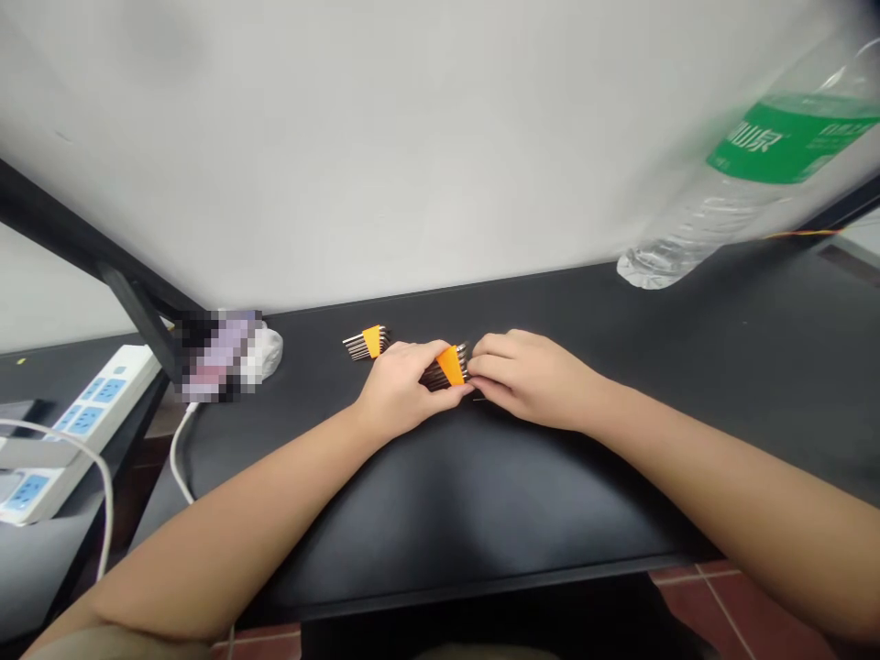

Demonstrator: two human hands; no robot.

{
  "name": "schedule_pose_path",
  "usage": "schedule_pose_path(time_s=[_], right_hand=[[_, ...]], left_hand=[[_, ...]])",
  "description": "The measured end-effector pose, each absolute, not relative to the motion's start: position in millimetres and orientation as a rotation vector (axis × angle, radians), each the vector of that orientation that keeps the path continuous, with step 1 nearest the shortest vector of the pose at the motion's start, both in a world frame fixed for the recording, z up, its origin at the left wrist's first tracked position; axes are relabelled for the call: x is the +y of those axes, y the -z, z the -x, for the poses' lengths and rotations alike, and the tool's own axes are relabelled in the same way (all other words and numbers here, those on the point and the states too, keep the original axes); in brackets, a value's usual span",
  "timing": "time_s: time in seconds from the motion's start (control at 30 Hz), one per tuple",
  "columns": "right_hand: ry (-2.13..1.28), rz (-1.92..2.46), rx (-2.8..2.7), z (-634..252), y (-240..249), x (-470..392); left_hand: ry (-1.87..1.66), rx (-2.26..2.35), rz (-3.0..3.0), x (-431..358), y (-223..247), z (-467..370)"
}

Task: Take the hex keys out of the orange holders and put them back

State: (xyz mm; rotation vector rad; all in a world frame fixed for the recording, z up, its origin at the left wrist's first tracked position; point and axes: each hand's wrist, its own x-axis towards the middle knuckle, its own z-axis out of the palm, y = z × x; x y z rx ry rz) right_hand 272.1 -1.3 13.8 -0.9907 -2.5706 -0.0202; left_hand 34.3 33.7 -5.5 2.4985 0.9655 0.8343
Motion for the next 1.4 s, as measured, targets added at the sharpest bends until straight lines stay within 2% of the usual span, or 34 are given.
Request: schedule_pose_path(time_s=[0.47, 0.93, 1.4], right_hand=[[0.13, 0.94, -2.433, -268, 0, -2], [-0.128, 0.886, -2.176, -268, -1, -2], [-0.353, 0.843, -2.354, -277, -6, 4]], left_hand=[[-0.862, 0.989, -2.474, 35, 9, -33], [-0.922, 0.95, -2.406, 34, 3, -34], [-0.829, 0.926, -2.408, 33, 2, -35]])
